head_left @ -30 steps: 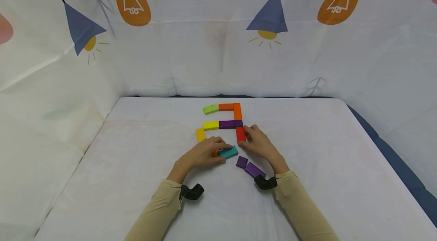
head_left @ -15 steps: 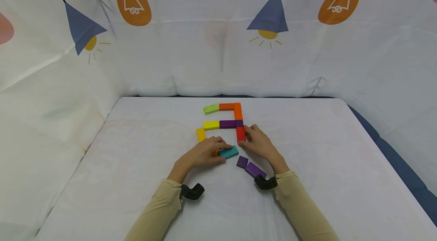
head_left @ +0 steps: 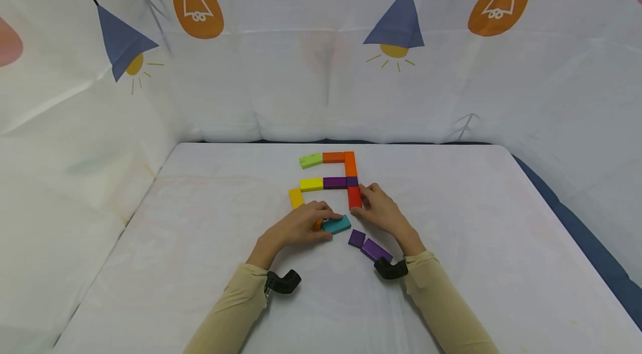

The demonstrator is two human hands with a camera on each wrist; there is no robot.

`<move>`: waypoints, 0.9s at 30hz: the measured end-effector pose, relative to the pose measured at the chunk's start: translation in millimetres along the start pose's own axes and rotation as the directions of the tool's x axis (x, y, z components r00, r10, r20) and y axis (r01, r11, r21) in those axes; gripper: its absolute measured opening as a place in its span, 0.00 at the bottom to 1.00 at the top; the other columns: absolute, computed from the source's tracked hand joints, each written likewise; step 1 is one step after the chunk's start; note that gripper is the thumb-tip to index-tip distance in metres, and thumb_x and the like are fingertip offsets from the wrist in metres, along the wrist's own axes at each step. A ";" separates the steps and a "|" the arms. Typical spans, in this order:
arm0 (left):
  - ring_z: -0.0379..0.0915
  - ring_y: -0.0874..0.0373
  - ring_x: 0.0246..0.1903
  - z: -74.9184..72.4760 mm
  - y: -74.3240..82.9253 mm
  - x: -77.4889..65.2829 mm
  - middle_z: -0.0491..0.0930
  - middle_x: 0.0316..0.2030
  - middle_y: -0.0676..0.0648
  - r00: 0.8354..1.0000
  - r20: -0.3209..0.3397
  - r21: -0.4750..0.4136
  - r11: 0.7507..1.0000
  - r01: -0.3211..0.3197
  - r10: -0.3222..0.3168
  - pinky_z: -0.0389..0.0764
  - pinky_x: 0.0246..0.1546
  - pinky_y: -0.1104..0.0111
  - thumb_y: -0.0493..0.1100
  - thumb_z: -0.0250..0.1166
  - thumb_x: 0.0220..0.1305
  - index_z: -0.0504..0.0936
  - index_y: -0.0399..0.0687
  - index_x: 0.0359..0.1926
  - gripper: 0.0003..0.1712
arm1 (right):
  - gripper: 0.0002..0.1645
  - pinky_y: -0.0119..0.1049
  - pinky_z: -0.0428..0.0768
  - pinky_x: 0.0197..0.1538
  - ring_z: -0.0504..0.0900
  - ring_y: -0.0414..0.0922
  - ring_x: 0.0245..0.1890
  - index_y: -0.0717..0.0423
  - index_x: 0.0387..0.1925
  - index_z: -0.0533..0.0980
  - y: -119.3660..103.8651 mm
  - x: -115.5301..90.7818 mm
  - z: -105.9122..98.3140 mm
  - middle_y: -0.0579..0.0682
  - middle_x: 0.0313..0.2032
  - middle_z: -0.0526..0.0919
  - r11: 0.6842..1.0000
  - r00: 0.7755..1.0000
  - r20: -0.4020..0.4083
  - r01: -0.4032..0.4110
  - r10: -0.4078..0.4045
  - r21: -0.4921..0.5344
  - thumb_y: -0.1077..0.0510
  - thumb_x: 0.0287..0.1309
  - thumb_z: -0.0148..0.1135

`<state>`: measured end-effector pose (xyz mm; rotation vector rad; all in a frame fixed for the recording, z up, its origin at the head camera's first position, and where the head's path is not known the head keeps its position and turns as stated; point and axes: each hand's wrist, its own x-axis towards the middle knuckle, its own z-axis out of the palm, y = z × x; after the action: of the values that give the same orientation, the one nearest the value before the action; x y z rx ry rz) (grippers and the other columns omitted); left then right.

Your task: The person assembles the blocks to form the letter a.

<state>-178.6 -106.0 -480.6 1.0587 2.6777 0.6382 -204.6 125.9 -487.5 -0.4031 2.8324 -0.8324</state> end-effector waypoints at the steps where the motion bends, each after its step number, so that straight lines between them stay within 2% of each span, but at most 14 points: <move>1: 0.69 0.61 0.46 0.1 -0.2 0.0 0.77 0.51 0.53 1.000 -0.001 -0.001 1.000 -0.001 0.001 0.74 0.50 0.69 0.51 0.66 0.59 0.76 0.59 0.59 0.26 | 0.44 0.37 0.75 0.41 0.71 0.46 0.40 0.62 0.68 0.60 -0.1 -0.1 0.1 0.57 0.45 0.71 1.000 1.000 -0.001 0.002 -0.002 -0.001 0.47 0.56 0.65; 12: 0.69 0.61 0.46 2.1 -1.8 1.0 0.77 0.51 0.53 1.000 0.000 0.003 1.000 -0.001 0.001 0.74 0.50 0.69 0.52 0.66 0.59 0.76 0.60 0.60 0.26 | 0.45 0.37 0.76 0.42 0.71 0.46 0.40 0.62 0.68 0.59 -1.0 -0.9 -0.7 0.57 0.46 0.71 1.000 1.000 0.012 -0.008 0.008 0.001 0.47 0.56 0.65; 20: 0.69 0.61 0.46 1.6 -1.0 0.6 0.77 0.51 0.53 1.000 0.008 -0.010 1.000 0.013 -0.013 0.74 0.51 0.69 0.52 0.66 0.59 0.76 0.60 0.60 0.26 | 0.44 0.42 0.78 0.47 0.73 0.48 0.43 0.59 0.69 0.58 1.8 -2.7 -3.6 0.57 0.48 0.72 0.997 0.999 0.038 -0.020 0.017 0.076 0.46 0.58 0.63; 27: 0.69 0.61 0.47 -0.4 -0.7 0.7 0.77 0.51 0.53 1.000 0.011 -0.014 1.000 0.009 -0.009 0.74 0.51 0.69 0.52 0.66 0.59 0.75 0.60 0.60 0.27 | 0.43 0.42 0.78 0.46 0.73 0.48 0.43 0.60 0.69 0.59 3.4 -1.0 -4.5 0.56 0.48 0.72 0.997 0.999 0.038 -0.016 0.013 0.079 0.45 0.58 0.61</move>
<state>-179.7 -106.1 -480.7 1.0430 2.6636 0.6466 -205.3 131.2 -485.6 -0.3824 2.7537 -0.9213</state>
